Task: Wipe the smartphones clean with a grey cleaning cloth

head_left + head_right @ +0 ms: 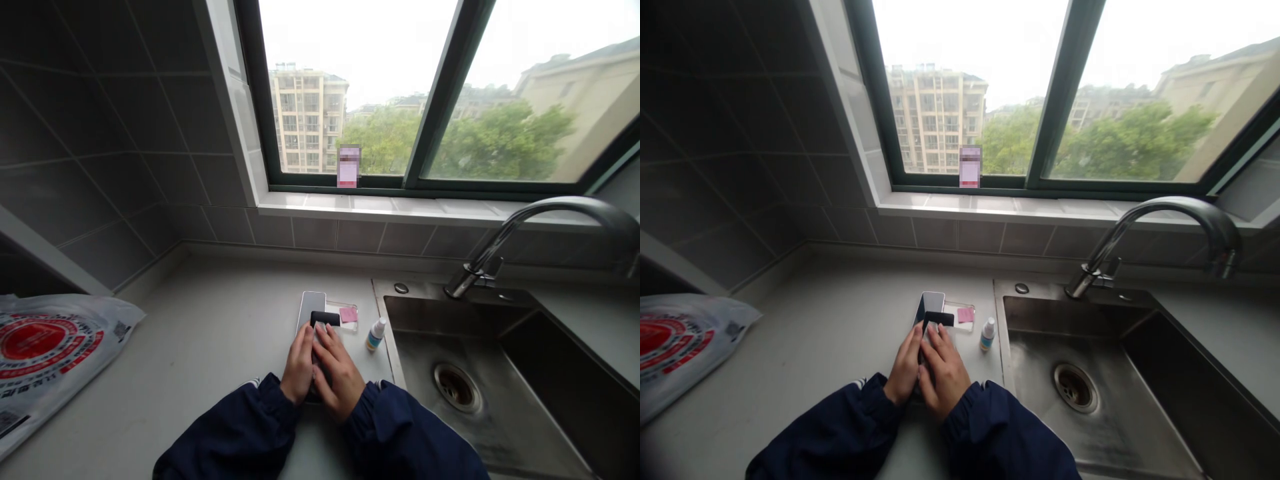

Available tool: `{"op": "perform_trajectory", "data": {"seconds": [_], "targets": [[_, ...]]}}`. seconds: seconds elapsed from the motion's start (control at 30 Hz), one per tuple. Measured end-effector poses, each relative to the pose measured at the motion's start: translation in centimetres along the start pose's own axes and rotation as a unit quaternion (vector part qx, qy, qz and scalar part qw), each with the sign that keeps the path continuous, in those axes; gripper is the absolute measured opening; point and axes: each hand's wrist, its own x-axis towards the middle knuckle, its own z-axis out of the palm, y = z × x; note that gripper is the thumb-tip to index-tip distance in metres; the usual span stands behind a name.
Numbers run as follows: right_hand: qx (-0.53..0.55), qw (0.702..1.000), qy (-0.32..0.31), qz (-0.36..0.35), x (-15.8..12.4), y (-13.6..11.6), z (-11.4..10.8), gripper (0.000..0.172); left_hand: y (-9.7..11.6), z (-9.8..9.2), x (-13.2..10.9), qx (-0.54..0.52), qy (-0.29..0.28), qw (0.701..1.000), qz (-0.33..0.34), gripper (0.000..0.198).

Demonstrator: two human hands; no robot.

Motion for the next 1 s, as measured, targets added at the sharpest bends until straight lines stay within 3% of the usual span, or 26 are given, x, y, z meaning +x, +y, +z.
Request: {"op": "perform_trajectory", "data": {"seconds": [0.17, 0.27, 0.33, 0.43, 0.5, 0.6, 0.67, 0.73, 0.87, 0.9, 0.93, 1.0], "targets": [[-0.008, 1.000, -0.012, -0.023, -0.4, 0.0, -0.8, 0.057, 1.1, 0.2, 1.7, 0.064, 0.038, 0.997, 0.005, 0.055], [-0.015, 0.997, -0.047, -0.064, -0.5, 0.5, -1.0, 0.076, 1.6, 0.2, 2.8, 0.105, 0.043, 0.993, -0.017, 0.062], [-0.022, 0.995, -0.039, -0.089, -0.6, 1.2, -0.6, 0.086, 1.8, 0.2, 3.1, 0.132, 0.030, 0.990, -0.041, 0.064], [-0.019, 0.994, 0.003, -0.104, -0.7, 2.3, 0.3, 0.099, 2.5, 0.2, 3.5, 0.177, -0.022, 0.980, -0.083, 0.064], [-0.017, 0.994, 0.019, -0.104, -0.7, 3.0, 0.7, 0.105, 3.9, 0.0, 4.2, 0.214, -0.086, 0.964, -0.132, 0.066], [-0.013, 0.994, 0.048, -0.100, -0.4, 3.7, 0.8, 0.108, 7.7, -0.8, 6.5, 0.274, -0.184, 0.922, -0.204, 0.071], [-0.009, 0.993, 0.061, -0.097, -0.2, 3.9, 0.6, 0.108, 10.9, -1.5, 9.0, 0.313, -0.227, 0.897, -0.216, 0.070], [-0.004, 0.993, 0.063, -0.098, 0.0, 3.7, 0.5, 0.107, 14.3, -2.0, 12.2, 0.350, -0.228, 0.889, -0.189, 0.066], [0.005, 0.992, 0.042, -0.119, 0.1, 2.9, 0.5, 0.105, 19.5, -2.3, 18.2, 0.412, -0.147, 0.897, -0.056, 0.054], [0.005, 0.991, 0.037, -0.125, 0.1, 2.7, 0.6, 0.104, 20.2, -2.2, 19.3, 0.428, -0.124, 0.895, -0.014, 0.054], [0.005, 0.991, 0.034, -0.129, 0.1, 2.6, 0.7, 0.104, 20.6, -1.9, 20.1, 0.444, -0.105, 0.889, 0.025, 0.040], [0.003, 0.991, 0.031, -0.133, 0.1, 2.6, 0.8, 0.103, 20.4, -1.1, 20.9, 0.483, -0.088, 0.867, 0.090, 0.037]]}}
